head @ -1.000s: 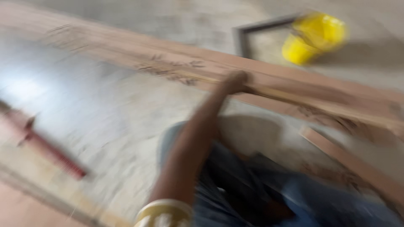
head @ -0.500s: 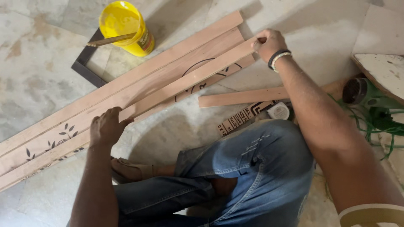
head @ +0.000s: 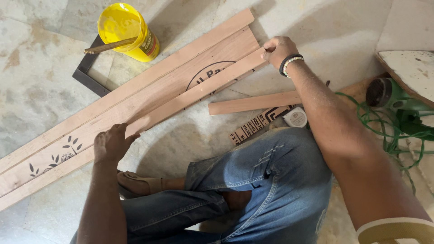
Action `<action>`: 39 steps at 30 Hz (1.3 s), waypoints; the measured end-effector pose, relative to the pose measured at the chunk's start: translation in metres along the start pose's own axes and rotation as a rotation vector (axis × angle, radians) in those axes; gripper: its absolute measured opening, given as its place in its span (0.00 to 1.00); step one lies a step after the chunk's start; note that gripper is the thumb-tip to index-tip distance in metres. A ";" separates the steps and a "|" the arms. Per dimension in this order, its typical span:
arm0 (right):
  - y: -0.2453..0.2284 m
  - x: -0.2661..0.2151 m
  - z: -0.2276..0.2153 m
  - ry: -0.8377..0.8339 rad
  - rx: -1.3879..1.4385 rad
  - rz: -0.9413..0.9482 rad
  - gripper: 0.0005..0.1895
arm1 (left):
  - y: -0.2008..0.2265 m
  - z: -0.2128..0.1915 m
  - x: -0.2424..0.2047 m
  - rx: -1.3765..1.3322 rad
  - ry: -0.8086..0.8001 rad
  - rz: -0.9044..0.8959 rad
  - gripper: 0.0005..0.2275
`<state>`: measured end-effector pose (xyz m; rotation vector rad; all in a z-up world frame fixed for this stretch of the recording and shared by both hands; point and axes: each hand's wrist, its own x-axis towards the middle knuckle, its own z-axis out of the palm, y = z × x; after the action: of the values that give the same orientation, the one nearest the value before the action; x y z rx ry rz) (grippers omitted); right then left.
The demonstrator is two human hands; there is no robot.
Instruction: The person nails thin wooden strips onto a larger plywood board using a hammer and small nails.
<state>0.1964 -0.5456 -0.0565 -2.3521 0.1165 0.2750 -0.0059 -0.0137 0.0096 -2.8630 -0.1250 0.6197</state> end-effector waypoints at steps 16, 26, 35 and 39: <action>0.022 0.010 0.010 -0.047 -0.046 0.110 0.24 | -0.003 0.008 0.001 0.031 0.050 0.045 0.23; -0.011 0.033 0.017 -0.122 -0.040 0.120 0.35 | 0.044 0.003 0.024 -0.135 0.095 0.166 0.35; -0.057 0.025 0.061 0.048 -0.227 0.068 0.38 | 0.045 0.007 0.044 -0.142 0.057 0.056 0.30; -0.068 0.017 0.090 0.042 -0.197 0.038 0.37 | 0.049 0.000 0.037 -0.192 0.137 0.109 0.35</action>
<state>0.2092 -0.4340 -0.0762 -2.5536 0.1607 0.2664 0.0295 -0.0571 -0.0166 -3.1040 -0.0076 0.4507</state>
